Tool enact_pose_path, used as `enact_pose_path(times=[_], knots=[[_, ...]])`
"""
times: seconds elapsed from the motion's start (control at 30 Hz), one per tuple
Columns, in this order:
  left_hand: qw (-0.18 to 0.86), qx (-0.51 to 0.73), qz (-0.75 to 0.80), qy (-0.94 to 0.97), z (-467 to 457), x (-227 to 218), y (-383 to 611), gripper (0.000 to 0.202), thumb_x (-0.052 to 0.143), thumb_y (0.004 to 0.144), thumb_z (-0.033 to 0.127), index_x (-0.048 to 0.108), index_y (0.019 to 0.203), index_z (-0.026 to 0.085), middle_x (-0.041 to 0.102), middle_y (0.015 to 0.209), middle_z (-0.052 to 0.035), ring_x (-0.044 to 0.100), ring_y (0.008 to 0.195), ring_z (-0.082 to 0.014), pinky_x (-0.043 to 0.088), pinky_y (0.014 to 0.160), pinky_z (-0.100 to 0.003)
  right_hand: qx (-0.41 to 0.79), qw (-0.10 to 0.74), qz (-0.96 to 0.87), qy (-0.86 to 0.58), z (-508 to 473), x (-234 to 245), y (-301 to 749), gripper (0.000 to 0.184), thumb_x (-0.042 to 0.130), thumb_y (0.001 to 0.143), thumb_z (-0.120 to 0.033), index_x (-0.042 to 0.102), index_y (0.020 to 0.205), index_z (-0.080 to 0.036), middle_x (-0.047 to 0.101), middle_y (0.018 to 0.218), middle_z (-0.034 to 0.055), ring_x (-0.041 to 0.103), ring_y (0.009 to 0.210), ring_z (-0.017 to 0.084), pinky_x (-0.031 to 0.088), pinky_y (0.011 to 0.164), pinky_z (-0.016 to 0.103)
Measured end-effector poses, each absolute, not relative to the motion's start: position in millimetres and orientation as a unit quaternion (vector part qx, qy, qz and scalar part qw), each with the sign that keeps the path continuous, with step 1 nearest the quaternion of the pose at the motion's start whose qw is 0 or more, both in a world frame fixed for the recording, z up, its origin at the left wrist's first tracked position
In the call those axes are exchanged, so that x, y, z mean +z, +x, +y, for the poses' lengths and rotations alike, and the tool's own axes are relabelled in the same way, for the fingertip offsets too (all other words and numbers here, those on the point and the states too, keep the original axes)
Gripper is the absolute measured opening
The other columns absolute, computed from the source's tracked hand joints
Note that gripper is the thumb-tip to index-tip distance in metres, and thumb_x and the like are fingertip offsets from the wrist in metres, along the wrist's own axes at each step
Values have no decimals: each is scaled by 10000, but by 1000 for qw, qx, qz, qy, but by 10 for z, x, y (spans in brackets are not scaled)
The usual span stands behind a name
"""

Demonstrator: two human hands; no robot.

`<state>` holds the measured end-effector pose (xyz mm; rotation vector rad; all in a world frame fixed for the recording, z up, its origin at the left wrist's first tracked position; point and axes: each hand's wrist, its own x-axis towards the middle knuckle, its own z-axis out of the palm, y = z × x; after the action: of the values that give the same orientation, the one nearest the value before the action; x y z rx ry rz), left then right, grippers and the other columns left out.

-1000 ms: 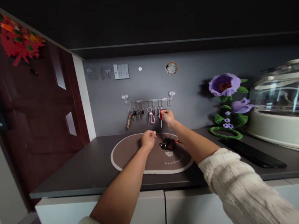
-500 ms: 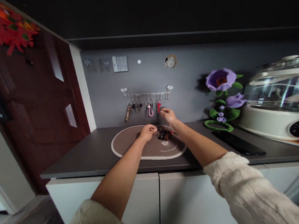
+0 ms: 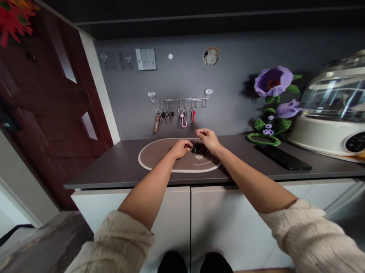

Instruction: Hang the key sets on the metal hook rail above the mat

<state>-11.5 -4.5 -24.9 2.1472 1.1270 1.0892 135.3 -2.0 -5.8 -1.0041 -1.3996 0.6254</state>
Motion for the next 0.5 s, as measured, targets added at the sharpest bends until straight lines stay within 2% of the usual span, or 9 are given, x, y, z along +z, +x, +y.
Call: enact_pose_path(times=[0.23, 0.5], knots=[[150, 381, 383, 828, 25, -272, -139, 125, 566, 607, 87, 651, 670, 153, 636, 703, -32, 541, 686, -149, 411, 736, -275, 223, 555, -659, -456, -59, -118, 1420, 61, 582, 638, -147, 625, 674, -172, 606, 662, -6, 506, 620, 101, 390, 708, 254], [113, 393, 382, 829, 45, -265, -137, 79, 585, 619, 112, 639, 661, 152, 630, 726, -39, 536, 720, -150, 393, 747, -263, 201, 521, -667, -492, 1, -165, 1462, 53, 575, 634, -142, 619, 636, -170, 600, 628, -3, 495, 585, 99, 391, 659, 244]])
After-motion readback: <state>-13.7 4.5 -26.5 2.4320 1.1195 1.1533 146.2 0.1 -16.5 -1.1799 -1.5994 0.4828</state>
